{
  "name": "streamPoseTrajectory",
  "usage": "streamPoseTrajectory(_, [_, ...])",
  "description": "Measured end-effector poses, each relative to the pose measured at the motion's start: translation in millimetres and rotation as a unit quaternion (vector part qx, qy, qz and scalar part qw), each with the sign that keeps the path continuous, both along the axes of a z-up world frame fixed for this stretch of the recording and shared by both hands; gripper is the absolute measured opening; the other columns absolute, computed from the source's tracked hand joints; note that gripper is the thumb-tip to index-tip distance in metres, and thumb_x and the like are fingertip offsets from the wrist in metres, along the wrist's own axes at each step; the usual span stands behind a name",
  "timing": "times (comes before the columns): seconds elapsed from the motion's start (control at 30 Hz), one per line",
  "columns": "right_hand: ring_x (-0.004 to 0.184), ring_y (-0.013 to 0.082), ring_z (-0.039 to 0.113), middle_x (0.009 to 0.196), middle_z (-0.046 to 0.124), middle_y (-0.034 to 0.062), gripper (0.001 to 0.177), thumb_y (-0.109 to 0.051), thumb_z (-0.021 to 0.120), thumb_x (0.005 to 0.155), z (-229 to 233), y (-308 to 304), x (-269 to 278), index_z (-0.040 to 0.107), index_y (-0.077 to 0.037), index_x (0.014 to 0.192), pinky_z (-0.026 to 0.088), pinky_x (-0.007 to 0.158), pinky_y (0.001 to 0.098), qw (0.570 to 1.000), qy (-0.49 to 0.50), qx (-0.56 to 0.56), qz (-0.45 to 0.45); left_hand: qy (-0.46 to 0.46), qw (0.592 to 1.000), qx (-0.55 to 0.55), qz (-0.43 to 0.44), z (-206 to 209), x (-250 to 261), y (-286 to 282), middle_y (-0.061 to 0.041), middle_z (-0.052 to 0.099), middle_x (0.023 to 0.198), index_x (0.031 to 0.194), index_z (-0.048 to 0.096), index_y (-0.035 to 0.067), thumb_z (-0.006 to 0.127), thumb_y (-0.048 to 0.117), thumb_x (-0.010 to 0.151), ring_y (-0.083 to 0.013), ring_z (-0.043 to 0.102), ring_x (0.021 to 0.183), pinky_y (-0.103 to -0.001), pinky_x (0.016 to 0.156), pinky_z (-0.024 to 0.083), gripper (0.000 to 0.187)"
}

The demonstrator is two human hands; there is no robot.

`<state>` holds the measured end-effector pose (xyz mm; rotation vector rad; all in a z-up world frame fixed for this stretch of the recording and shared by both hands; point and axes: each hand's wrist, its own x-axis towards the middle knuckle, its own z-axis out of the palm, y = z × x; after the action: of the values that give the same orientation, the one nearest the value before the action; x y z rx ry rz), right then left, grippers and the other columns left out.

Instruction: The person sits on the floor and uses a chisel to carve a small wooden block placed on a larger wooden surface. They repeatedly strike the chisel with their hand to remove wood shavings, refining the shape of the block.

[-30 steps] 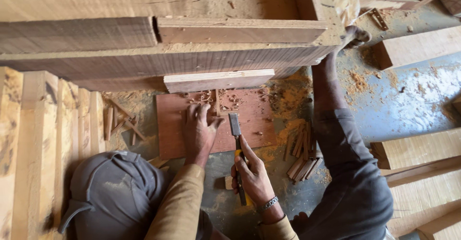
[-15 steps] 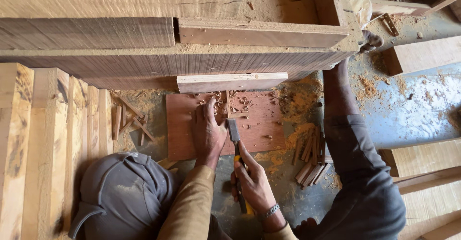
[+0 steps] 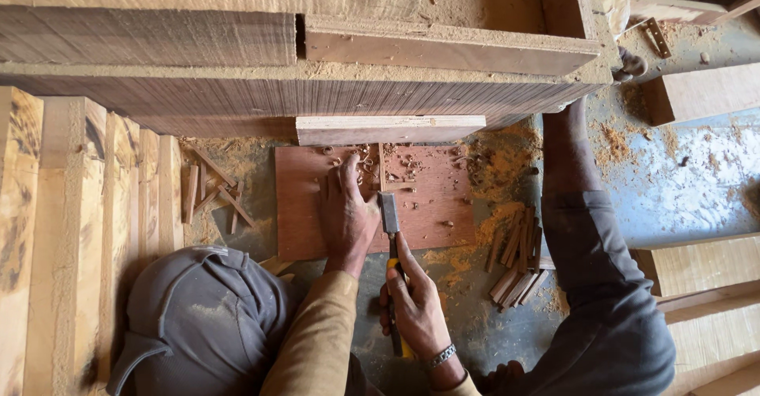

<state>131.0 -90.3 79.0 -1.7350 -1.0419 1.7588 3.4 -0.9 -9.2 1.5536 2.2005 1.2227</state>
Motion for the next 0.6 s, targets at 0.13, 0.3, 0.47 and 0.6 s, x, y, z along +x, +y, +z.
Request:
streamPoseTrajectory(0.13, [0.043,0.0110,0.053,0.062,0.056,0.0032,0.064,-0.017,0.051,0.101,6.2,3.8,1.5,0.032,-0.029,0.161,0.048,0.038,0.0292,0.999,-0.032,-0.001,0.018,0.000,1.000,-0.006,0.002,-0.8,1.3,2.1,-0.017,0.063,0.125,0.141,0.046,0.010,0.089,0.019,0.074,-0.0345,0.060,0.117,-0.049,0.101,0.048,0.081])
streamPoseTrajectory(0.3, [0.044,0.0109,0.054,0.062,0.056,0.0024,0.065,-0.017,0.051,0.101,12.3,5.2,0.7,0.031,-0.030,0.161,0.049,0.039,0.0293,0.999,-0.033,-0.002,0.024,-0.001,1.000,-0.019,0.001,1.3,1.4,1.9,-0.017,0.062,0.126,0.141,0.046,0.010,0.090,0.021,0.073,-0.0354,0.059,0.118,-0.050,0.099,0.048,0.081])
streamPoseTrajectory(0.47, [0.044,0.0103,0.053,0.062,0.056,0.0016,0.065,-0.016,0.048,0.101,11.7,9.0,-1.7,0.030,-0.028,0.162,0.049,0.040,0.0293,0.997,-0.047,0.033,0.045,0.001,1.000,-0.011,0.000,1.5,1.3,1.2,-0.018,0.062,0.125,0.141,0.045,0.008,0.090,0.020,0.073,-0.0358,0.059,0.117,-0.049,0.100,0.048,0.082])
streamPoseTrajectory(0.6, [0.044,0.0111,0.053,0.061,0.055,0.0022,0.065,-0.016,0.047,0.100,5.3,13.5,-3.5,0.029,-0.025,0.162,0.048,0.040,0.0300,0.995,-0.068,0.050,0.061,0.004,1.000,-0.004,0.000,-1.1,1.4,2.8,-0.017,0.062,0.125,0.142,0.045,0.008,0.089,0.018,0.073,-0.0354,0.059,0.117,-0.048,0.100,0.049,0.083])
